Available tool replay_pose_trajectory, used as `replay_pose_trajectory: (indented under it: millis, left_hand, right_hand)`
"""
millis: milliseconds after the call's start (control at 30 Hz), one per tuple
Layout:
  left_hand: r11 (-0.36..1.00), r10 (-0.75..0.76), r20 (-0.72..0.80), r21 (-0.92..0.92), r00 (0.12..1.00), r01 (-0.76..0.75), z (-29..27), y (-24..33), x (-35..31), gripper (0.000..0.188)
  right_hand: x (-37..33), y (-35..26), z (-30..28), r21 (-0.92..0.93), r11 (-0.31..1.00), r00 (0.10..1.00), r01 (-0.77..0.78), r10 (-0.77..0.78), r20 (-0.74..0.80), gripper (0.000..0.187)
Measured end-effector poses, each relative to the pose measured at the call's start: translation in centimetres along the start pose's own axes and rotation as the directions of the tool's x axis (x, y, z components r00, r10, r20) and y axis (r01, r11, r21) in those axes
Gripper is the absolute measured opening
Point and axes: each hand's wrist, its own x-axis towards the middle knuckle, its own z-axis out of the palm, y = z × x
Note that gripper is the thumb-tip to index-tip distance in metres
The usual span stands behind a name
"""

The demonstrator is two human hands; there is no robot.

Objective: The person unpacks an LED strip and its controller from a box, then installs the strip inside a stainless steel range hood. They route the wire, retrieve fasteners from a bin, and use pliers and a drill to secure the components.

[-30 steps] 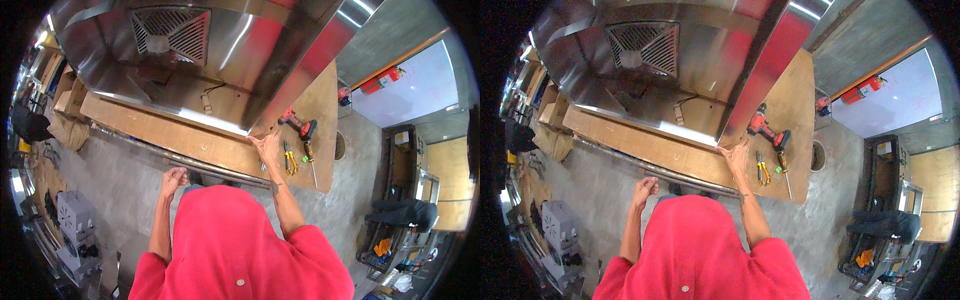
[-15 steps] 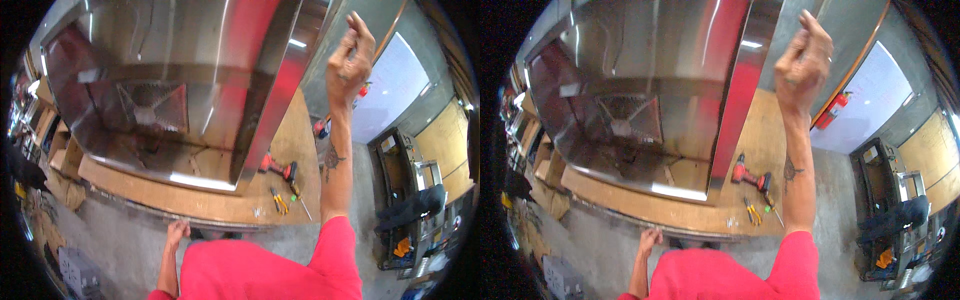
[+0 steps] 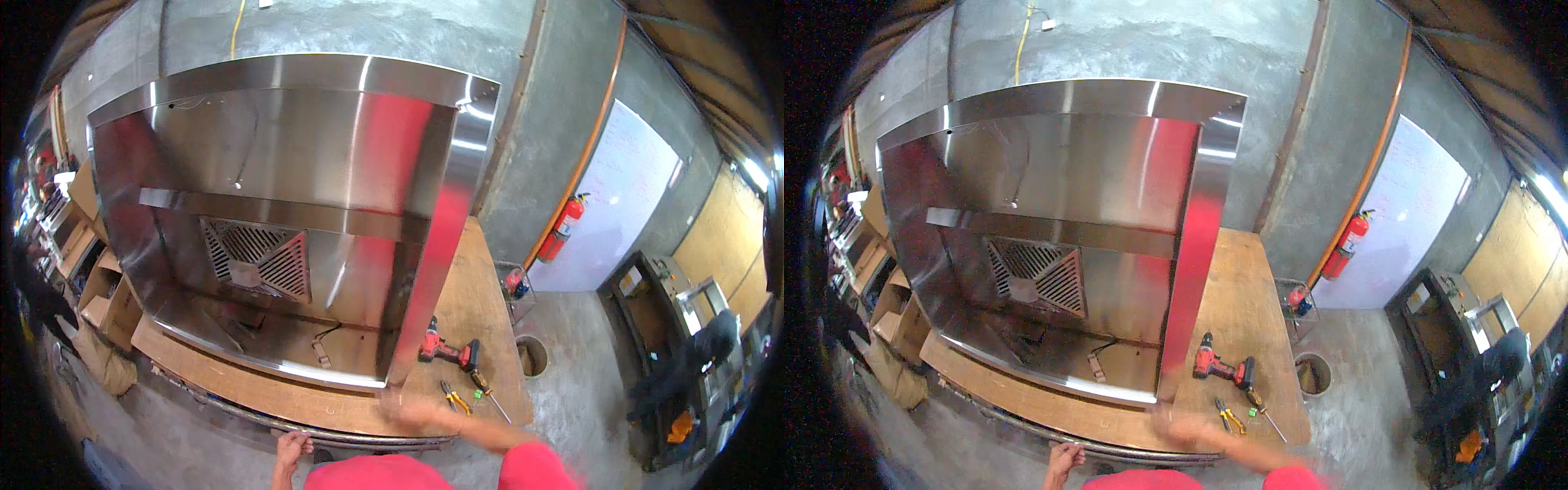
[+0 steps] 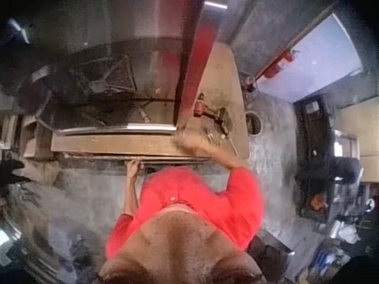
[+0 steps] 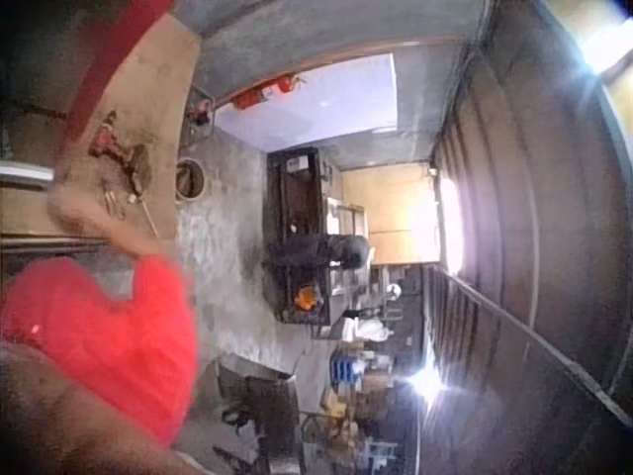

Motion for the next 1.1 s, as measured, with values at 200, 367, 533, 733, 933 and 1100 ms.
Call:
replay_pose_trajectory:
  millis: [200, 367, 533, 733, 933, 1100]
  left_hand:
    - [0.997, 0.021, 0.036, 0.070, 0.999, -0.023, 0.3, 2.5, -0.9, 0.027]
    - [0.939, 0.149, 0.200, 0.279, 0.968, -0.202, 6.4, 6.9, -0.7, 0.041]
    - [0.866, 0.354, 0.219, 0.290, 0.909, -0.407, 9.9, 9.0, -2.3, 0.032]
    - [0.693, 0.541, 0.181, 0.459, 0.821, -0.557, 10.7, 8.3, -3.6, 0.027]
    - [0.636, 0.509, 0.309, 0.494, 0.803, -0.593, 11.1, 7.6, -4.3, 0.021]
    - [0.613, 0.502, 0.366, 0.490, 0.784, -0.620, 11.6, 7.2, -4.2, 0.021]
  right_hand:
    - [2.4, -6.1, -1.9, 0.562, 0.817, 0.810, -0.130, 0.415, -0.415, 0.033]
    - [3.9, -7.2, -11.3, 0.686, 0.659, 0.484, -0.308, 0.729, -0.484, 0.021]
    - [5.8, -11.8, -11.6, 0.716, 0.698, 0.706, 0.000, 0.507, -0.494, 0.028]
    - [6.0, -14.7, -10.5, 0.881, 0.443, 0.708, -0.163, 0.674, -0.208, 0.030]
    - [4.9, -15.5, -8.2, 0.776, 0.604, 0.662, -0.182, 0.659, -0.357, 0.022]
    - [4.4, -15.5, -6.2, 0.804, 0.558, 0.610, -0.208, 0.716, -0.339, 0.024]
